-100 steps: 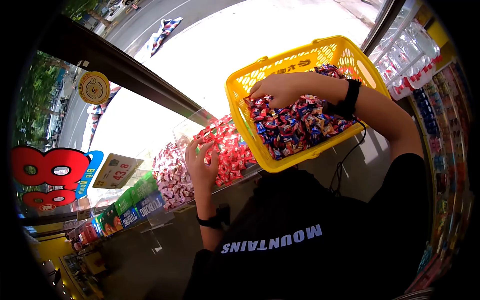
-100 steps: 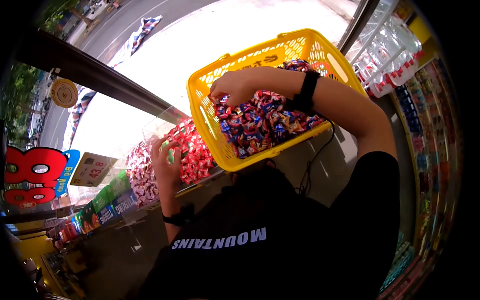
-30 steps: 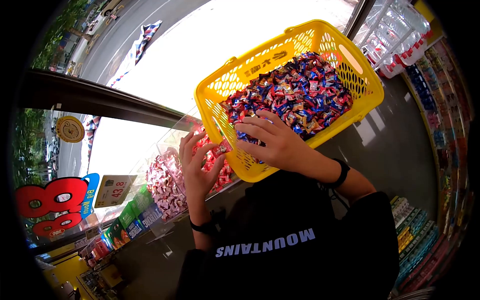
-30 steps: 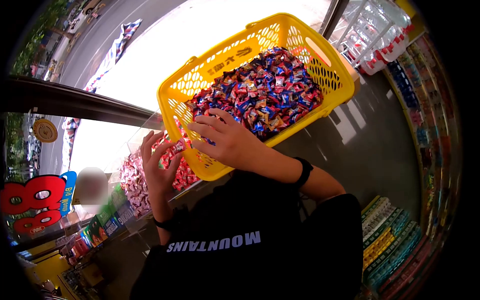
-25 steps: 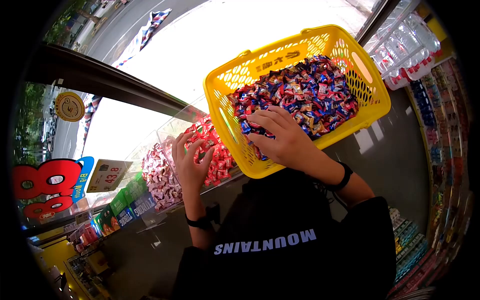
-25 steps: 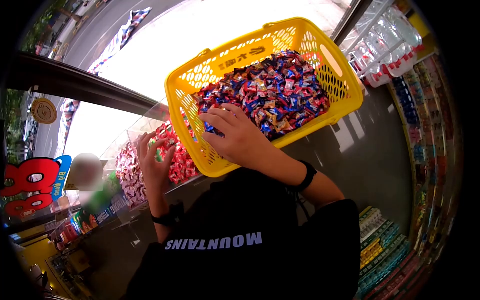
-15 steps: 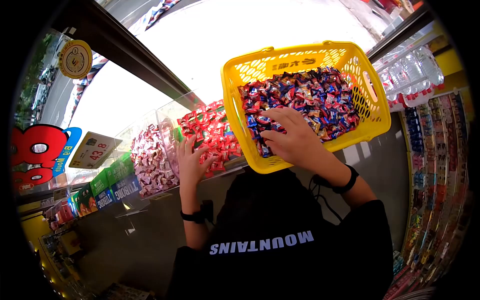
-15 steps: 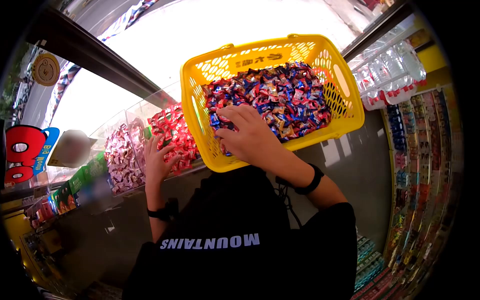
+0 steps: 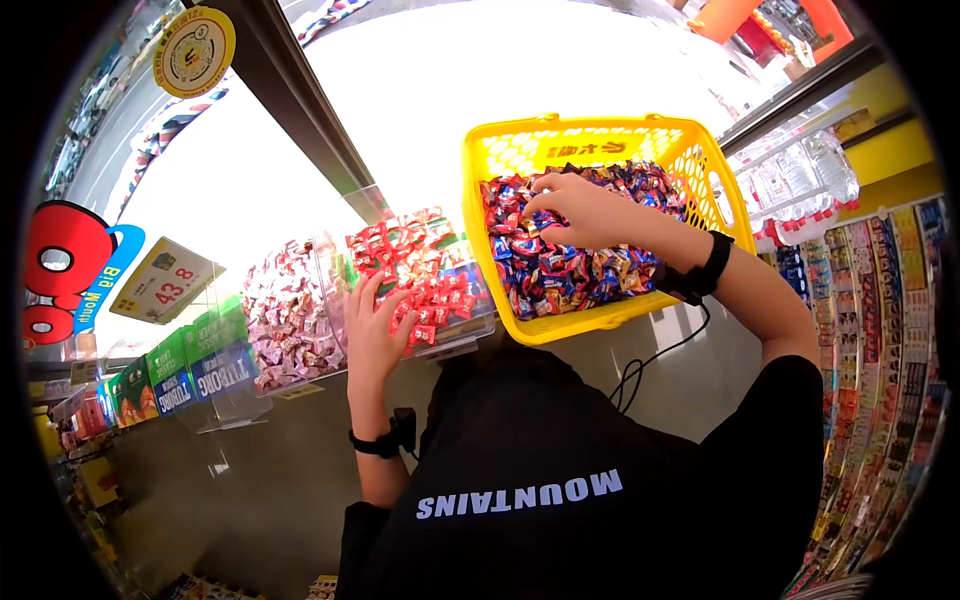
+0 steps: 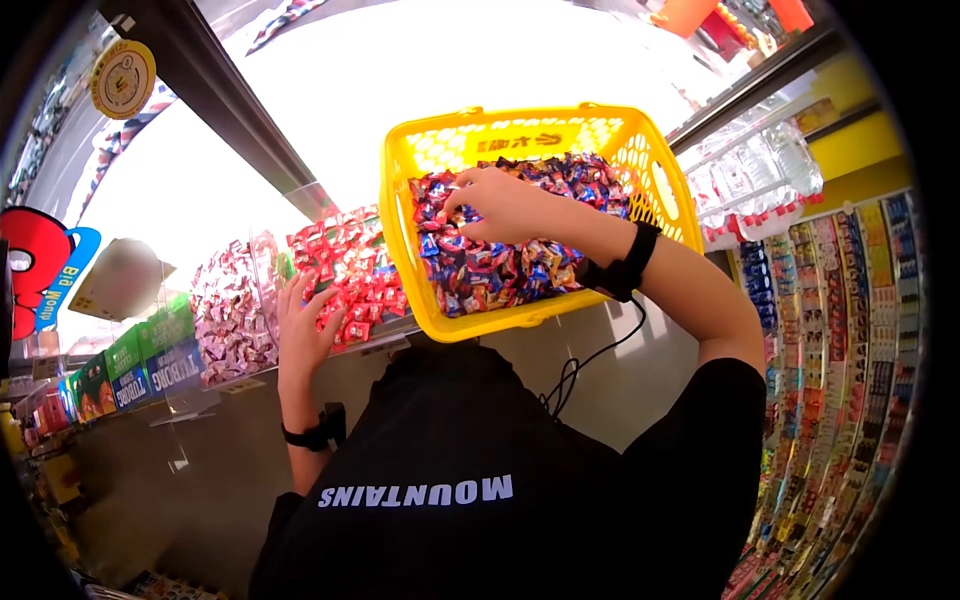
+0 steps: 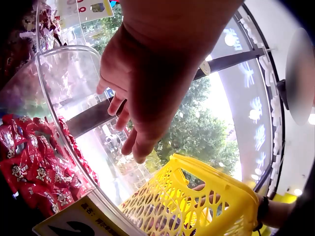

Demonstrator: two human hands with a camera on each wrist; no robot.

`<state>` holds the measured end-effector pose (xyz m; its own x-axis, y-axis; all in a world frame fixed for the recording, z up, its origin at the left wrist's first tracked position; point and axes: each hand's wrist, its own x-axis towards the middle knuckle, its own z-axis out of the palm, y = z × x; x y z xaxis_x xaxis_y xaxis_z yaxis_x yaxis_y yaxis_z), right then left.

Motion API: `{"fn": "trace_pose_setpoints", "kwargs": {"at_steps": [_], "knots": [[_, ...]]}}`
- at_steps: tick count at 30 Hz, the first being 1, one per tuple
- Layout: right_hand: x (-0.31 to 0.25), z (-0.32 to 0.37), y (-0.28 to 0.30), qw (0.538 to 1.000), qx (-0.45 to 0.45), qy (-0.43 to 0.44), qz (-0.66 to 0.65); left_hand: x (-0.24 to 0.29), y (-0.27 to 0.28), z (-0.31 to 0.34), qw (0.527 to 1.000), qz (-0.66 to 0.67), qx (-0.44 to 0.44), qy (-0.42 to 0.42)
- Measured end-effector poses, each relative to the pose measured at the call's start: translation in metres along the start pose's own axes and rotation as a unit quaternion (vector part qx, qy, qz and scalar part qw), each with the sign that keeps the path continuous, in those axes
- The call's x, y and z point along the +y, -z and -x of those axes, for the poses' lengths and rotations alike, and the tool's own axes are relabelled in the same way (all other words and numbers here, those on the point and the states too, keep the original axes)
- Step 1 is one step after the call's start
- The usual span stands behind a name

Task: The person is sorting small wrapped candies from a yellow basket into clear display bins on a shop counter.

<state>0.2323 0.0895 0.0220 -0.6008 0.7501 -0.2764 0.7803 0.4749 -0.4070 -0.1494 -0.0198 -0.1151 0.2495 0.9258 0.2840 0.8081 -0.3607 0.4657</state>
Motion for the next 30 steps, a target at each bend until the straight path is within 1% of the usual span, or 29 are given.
{"fn": "trace_pose_setpoints", "kwargs": {"at_steps": [2, 5, 8, 12, 13, 16, 20, 24, 27, 28, 29, 30], "knots": [[0.029, -0.023, -0.025, 0.994, 0.012, 0.025, 0.108, 0.000, 0.005, -0.002, 1.000, 0.005, 0.007, -0.008], [0.052, -0.051, -0.052, 0.993, -0.014, -0.010, 0.119, 0.001, 0.013, 0.001, 1.000, 0.000, 0.022, -0.008], [0.046, -0.066, -0.053, 0.988, -0.081, -0.066, 0.115, 0.002, 0.019, 0.003, 0.999, -0.011, 0.032, -0.009], [0.040, -0.072, -0.058, 0.981, -0.067, -0.087, 0.159, 0.005, 0.018, 0.007, 0.999, -0.009, 0.033, -0.002], [0.042, -0.071, -0.062, 0.984, -0.038, -0.081, 0.156, 0.005, 0.018, 0.008, 0.999, -0.008, 0.031, 0.000], [0.044, -0.074, -0.059, 0.988, -0.038, -0.070, 0.134, 0.011, 0.021, 0.005, 0.999, 0.005, 0.031, 0.000], [0.046, -0.073, -0.038, 0.997, -0.027, -0.070, 0.001, 0.007, 0.025, -0.005, 0.999, 0.006, 0.034, -0.018], [-0.008, -0.033, -0.003, 0.998, 0.059, -0.017, -0.027, 0.024, 0.043, -0.026, 0.997, 0.001, 0.046, -0.056], [-0.047, 0.006, 0.000, 0.978, 0.181, 0.089, -0.060, 0.048, 0.058, -0.046, 0.994, 0.024, 0.048, -0.091], [-0.061, 0.018, 0.001, 0.974, 0.190, 0.104, -0.067, 0.057, 0.062, -0.053, 0.993, 0.036, 0.047, -0.102], [-0.069, 0.028, -0.003, 0.962, 0.212, 0.142, -0.098, 0.066, 0.065, -0.059, 0.991, 0.044, 0.041, -0.117], [-0.076, 0.036, -0.010, 0.954, 0.228, 0.171, -0.091, 0.076, 0.068, -0.064, 0.988, 0.072, 0.036, -0.131]]}}
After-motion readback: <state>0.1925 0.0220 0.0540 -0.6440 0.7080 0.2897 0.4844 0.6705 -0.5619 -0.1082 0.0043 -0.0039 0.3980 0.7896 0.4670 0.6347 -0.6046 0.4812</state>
